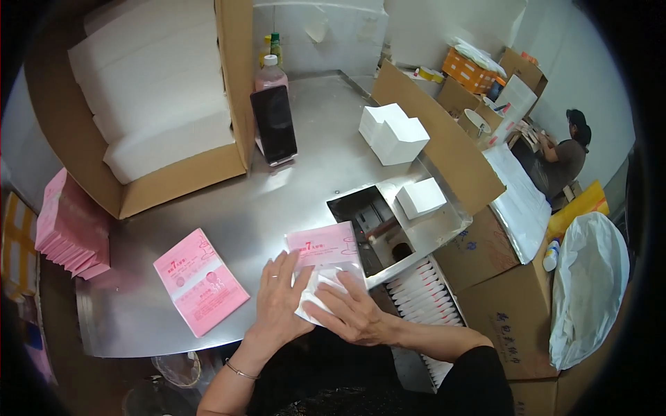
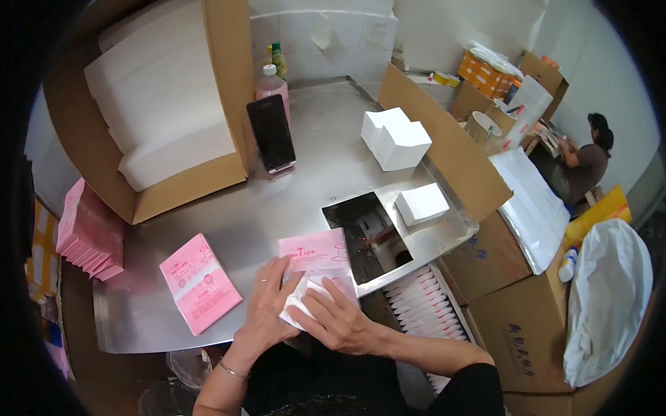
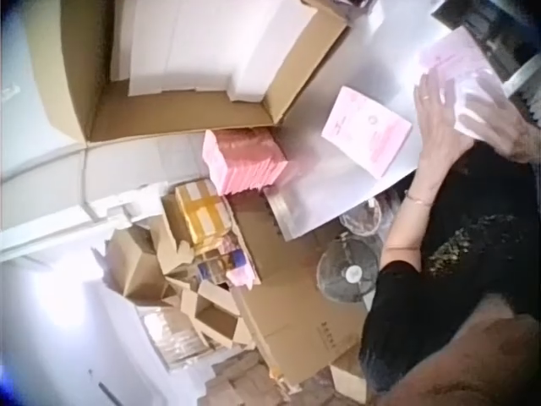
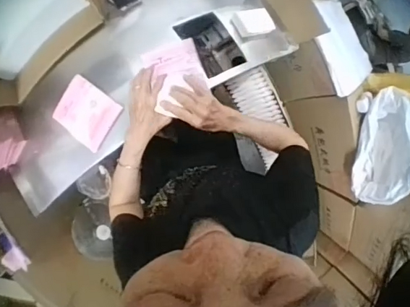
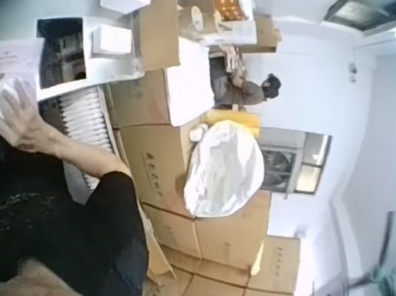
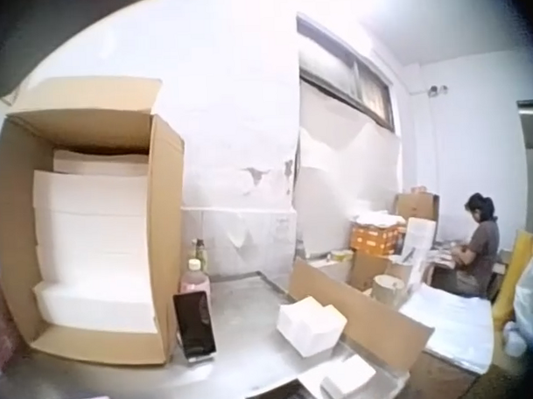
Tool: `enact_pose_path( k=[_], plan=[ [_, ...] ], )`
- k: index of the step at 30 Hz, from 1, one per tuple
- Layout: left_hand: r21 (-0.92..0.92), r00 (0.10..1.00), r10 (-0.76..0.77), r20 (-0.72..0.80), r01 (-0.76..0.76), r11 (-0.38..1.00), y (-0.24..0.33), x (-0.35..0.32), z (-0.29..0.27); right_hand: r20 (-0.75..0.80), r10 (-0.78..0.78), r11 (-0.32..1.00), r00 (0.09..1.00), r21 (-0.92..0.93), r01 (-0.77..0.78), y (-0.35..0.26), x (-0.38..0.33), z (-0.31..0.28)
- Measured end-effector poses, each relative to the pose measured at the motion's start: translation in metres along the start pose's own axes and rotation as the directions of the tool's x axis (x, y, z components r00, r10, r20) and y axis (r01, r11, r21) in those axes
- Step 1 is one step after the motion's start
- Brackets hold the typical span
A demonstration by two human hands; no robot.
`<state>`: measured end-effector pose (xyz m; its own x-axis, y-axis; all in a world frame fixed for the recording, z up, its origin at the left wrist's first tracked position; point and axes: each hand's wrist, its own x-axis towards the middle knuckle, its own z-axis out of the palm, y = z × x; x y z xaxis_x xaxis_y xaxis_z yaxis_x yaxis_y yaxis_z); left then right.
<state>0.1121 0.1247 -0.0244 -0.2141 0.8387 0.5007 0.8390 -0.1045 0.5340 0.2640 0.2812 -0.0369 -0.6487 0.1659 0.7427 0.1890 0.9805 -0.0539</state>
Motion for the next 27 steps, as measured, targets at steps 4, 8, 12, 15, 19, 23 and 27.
enact_pose_path(
  k=[4, 8, 12, 15, 19, 23, 27],
  plan=[
    [0.306, 0.997, -0.017, 0.079, -0.008, 0.952, 0.017, 0.008, 0.011, 0.571, 0.071, 0.989, 0.818, -0.149, 0.018, -0.003, 0.031, 0.006],
    [0.34, 0.974, -0.226, -0.028, 0.222, 0.914, 0.013, 0.011, 0.015, 0.333, -0.032, 0.99, 0.943, 0.143, -0.016, -0.041, 0.035, 0.013],
    [0.451, 0.997, -0.072, 0.032, 0.05, 0.891, 0.007, 0.006, 0.0, 0.004, 0.237, 0.968, 0.971, -0.09, -0.236, 0.038, 0.019, -0.017],
    [0.494, 0.996, -0.089, 0.031, 0.063, 0.867, 0.02, 0.018, -0.002, -0.06, 0.389, 0.753, 0.919, -0.554, -0.355, 0.098, 0.019, -0.037],
    [0.478, 0.944, -0.252, 0.215, 0.123, 0.87, 0.03, 0.024, -0.001, -0.06, 0.444, 0.762, 0.894, -0.5, -0.412, 0.127, -0.008, -0.031],
    [0.491, 0.99, 0.138, -0.035, -0.103, 0.865, 0.016, 0.035, 0.001, -0.043, 0.482, 0.772, 0.875, -0.452, -0.447, 0.125, 0.002, -0.032],
    [0.401, 0.988, -0.067, 0.141, 0.005, 0.916, 0.007, 0.03, 0.0, -0.072, 0.472, 0.81, 0.879, -0.36, -0.464, 0.133, -0.01, -0.031]
  ],
)
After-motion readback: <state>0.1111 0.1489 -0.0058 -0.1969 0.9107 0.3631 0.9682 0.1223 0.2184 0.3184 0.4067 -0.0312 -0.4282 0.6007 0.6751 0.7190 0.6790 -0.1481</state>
